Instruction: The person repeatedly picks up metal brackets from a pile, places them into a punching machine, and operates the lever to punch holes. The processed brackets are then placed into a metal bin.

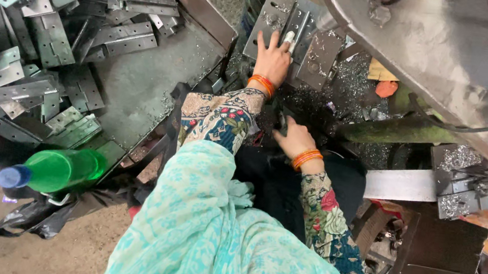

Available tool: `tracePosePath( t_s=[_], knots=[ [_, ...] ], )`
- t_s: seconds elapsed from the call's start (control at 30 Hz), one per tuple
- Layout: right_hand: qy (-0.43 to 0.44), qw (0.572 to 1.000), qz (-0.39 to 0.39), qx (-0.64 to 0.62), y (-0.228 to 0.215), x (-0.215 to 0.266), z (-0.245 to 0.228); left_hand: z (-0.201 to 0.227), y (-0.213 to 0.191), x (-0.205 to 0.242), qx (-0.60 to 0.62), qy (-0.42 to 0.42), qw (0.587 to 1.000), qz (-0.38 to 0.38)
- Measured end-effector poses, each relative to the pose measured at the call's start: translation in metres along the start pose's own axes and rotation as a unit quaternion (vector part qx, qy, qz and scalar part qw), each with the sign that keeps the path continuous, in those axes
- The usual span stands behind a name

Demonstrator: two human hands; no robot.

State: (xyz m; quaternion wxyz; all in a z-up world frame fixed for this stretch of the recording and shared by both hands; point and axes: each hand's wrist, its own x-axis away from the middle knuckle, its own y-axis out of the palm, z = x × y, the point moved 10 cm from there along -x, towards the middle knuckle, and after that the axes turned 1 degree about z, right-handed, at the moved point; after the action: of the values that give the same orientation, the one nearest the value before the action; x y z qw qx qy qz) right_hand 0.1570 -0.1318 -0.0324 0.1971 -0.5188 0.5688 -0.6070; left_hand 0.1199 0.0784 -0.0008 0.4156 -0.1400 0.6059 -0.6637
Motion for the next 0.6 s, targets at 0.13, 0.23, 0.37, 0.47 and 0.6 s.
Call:
tracePosePath(
  t_s=[0.13,0.23,0.37,0.47,0.6],
  knots=[
    [0.009,1.000,0.018,0.006,0.027,0.001,0.001,-0.006,-0.004,-0.023,0.029,-0.005,0.999,0.021],
    [-0.091,0.962,0.232,-0.110,0.049,0.038,-0.010,-0.006,-0.012,-0.013,0.039,0.000,0.997,0.060],
    [0.019,0.988,0.107,-0.112,0.086,0.017,0.011,-0.004,-0.024,0.003,-0.003,-0.003,0.999,0.038],
    [0.018,0.994,0.072,-0.084,0.058,0.019,0.008,0.005,-0.022,0.020,-0.010,-0.001,1.000,-0.008],
    [0.008,0.999,0.044,-0.029,-0.006,0.012,-0.009,-0.004,-0.017,0.001,-0.024,-0.014,0.997,-0.065]
  ],
)
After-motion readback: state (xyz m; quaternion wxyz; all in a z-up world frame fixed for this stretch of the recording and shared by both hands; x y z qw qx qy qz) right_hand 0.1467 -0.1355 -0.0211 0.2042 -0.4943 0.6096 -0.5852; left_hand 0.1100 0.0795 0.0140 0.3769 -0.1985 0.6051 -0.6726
